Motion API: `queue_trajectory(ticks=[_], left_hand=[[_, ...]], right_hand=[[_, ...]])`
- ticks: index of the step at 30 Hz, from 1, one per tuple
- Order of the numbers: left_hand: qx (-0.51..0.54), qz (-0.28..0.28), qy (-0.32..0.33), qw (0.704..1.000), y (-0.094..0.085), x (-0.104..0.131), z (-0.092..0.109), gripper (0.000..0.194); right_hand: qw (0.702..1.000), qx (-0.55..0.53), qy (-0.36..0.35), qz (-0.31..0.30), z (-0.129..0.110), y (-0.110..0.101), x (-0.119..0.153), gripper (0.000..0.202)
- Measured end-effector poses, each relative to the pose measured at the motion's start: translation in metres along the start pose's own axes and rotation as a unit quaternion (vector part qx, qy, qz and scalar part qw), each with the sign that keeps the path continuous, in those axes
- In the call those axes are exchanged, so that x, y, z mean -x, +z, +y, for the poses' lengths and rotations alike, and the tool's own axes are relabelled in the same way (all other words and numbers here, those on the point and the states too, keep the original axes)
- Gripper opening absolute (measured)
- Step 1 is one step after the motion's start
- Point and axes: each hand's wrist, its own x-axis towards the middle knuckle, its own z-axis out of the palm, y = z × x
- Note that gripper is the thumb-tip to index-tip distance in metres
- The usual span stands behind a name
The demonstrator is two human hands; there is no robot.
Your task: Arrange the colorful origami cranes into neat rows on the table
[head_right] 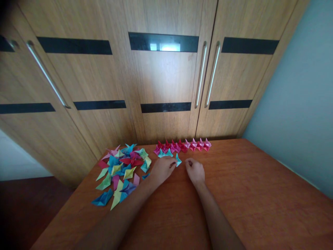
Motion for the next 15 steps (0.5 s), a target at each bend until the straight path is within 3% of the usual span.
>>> queue_trajectory(ticks=[5, 15], left_hand=[[-0.033, -0.002, -0.007, 0.999, 0.011, -0.024, -0.002, 0.021], [-0.083, -0.013, -0.044, 0.996, 0.020, -0.039, -0.014, 0.019]], right_hand=[[0.999, 0.043, -0.004, -0.012, -0.006, 0.001, 0.003, 0.024], [0.996, 0.081, 0.028, -0.031, -0.012, 0.001, 0.004, 0.023]])
